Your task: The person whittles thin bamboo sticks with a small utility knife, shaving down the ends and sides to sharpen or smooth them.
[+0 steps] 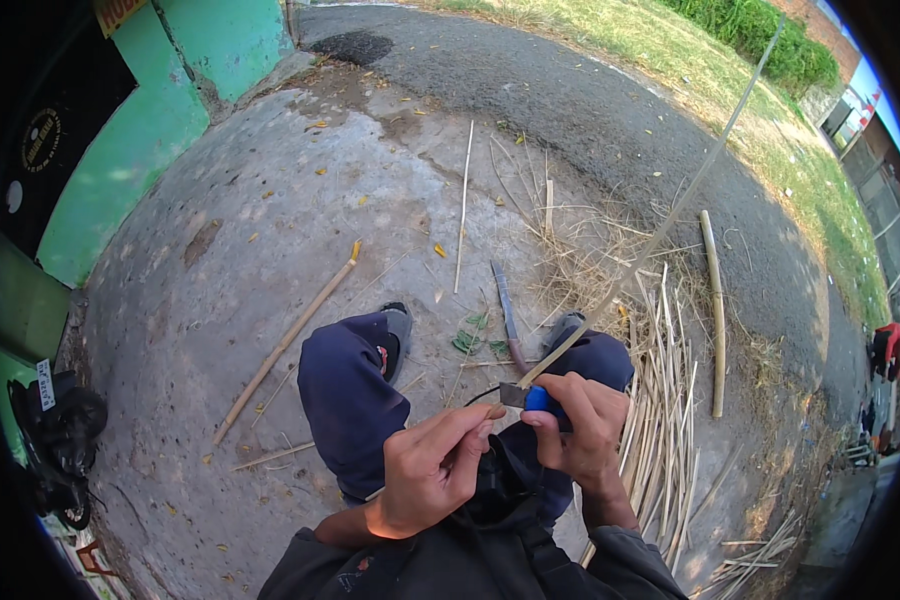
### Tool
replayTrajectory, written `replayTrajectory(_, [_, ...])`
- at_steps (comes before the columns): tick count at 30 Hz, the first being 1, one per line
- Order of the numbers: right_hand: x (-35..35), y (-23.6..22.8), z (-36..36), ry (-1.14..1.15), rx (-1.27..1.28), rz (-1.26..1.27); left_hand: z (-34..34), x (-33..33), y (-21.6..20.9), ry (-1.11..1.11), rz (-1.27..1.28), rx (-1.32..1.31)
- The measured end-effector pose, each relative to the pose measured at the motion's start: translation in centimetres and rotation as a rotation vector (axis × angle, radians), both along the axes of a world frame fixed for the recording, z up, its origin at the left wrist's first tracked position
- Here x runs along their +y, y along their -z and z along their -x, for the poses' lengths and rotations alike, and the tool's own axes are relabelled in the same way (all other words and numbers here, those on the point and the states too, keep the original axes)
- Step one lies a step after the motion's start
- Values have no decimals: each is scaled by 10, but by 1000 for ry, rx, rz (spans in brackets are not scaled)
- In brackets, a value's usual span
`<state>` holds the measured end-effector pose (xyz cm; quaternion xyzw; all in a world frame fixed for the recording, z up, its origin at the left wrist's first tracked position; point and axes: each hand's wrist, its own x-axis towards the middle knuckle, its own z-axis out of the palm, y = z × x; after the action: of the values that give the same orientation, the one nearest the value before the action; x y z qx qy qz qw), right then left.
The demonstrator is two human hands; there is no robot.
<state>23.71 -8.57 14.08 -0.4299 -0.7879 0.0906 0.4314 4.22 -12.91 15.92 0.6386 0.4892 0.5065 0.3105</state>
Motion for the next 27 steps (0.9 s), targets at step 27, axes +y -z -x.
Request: replayTrajectory(27, [51, -6, -36, 602, 405, -30, 9, -7, 6, 1, -4, 95])
